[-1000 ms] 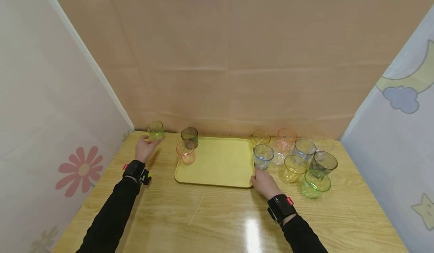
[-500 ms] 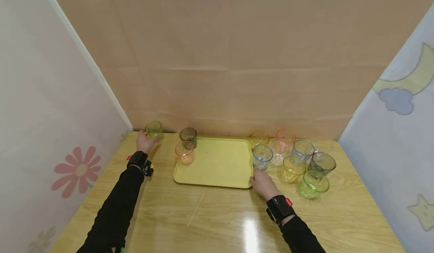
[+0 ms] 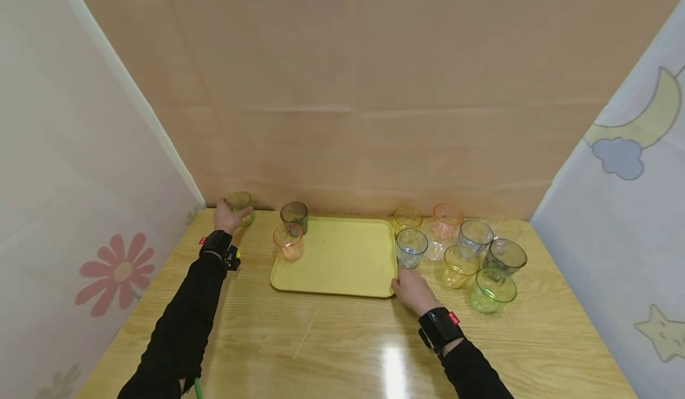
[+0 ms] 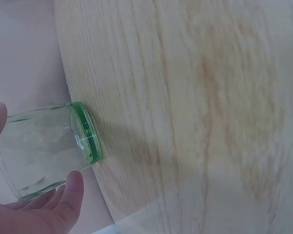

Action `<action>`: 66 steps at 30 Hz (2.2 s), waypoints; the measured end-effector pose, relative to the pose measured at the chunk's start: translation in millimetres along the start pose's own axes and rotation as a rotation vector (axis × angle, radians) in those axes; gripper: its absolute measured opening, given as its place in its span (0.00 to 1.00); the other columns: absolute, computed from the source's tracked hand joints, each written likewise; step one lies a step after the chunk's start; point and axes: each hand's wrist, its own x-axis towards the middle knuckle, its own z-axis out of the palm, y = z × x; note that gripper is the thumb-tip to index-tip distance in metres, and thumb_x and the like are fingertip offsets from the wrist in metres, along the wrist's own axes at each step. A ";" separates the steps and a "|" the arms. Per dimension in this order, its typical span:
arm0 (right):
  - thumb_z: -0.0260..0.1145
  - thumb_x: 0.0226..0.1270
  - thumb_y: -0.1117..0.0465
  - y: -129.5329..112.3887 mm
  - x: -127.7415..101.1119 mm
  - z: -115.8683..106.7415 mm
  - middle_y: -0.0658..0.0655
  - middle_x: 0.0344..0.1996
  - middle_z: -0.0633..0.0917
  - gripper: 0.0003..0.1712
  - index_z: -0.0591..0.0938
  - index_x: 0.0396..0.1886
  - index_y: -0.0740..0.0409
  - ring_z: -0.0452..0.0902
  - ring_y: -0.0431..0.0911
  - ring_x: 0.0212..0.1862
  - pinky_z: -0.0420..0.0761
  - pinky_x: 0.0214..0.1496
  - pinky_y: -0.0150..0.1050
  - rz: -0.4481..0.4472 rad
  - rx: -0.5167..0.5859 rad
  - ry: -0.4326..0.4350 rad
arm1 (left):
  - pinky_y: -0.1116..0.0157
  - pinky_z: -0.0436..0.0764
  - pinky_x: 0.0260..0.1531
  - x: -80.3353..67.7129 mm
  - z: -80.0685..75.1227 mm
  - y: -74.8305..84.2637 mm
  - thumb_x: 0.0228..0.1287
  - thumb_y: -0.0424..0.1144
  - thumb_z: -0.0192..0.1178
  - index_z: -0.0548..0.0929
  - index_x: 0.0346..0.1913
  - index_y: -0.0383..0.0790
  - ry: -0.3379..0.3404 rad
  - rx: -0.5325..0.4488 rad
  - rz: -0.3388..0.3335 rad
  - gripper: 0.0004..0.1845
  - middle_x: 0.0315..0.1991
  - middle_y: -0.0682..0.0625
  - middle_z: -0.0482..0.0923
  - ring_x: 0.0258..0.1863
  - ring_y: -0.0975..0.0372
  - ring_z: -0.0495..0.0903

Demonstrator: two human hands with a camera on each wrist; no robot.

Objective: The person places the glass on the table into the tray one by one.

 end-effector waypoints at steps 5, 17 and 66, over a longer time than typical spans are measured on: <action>0.55 0.72 0.66 -0.9 -0.2 -0.3 0.52 0.19 0.67 0.05 0.74 0.36 0.63 0.64 0.45 0.22 0.63 0.25 0.36 0.000 -0.006 0.000 | 0.46 0.61 0.71 2.2 -0.3 -0.7 0.62 0.42 0.67 0.50 0.74 0.28 -0.016 0.001 -0.028 0.47 0.72 0.29 0.56 0.72 0.39 0.57; 0.54 0.72 0.66 -1.3 -1.5 -0.4 0.53 0.19 0.67 0.05 0.73 0.35 0.62 0.62 0.44 0.20 0.63 0.23 0.35 -0.017 0.000 0.004 | 0.45 0.65 0.69 -8.4 -9.5 -9.4 0.57 0.43 0.71 0.47 0.73 0.37 -0.046 -0.150 -0.061 0.51 0.72 0.32 0.58 0.71 0.39 0.60; 0.53 0.73 0.65 -2.9 -3.2 -1.4 0.54 0.20 0.68 0.06 0.72 0.34 0.63 0.64 0.45 0.21 0.64 0.24 0.37 -0.024 0.003 -0.006 | 0.52 0.79 0.53 -110.3 -39.6 -10.3 0.53 0.58 0.72 0.59 0.72 0.44 -0.357 -0.125 0.223 0.49 0.63 0.37 0.70 0.61 0.45 0.72</action>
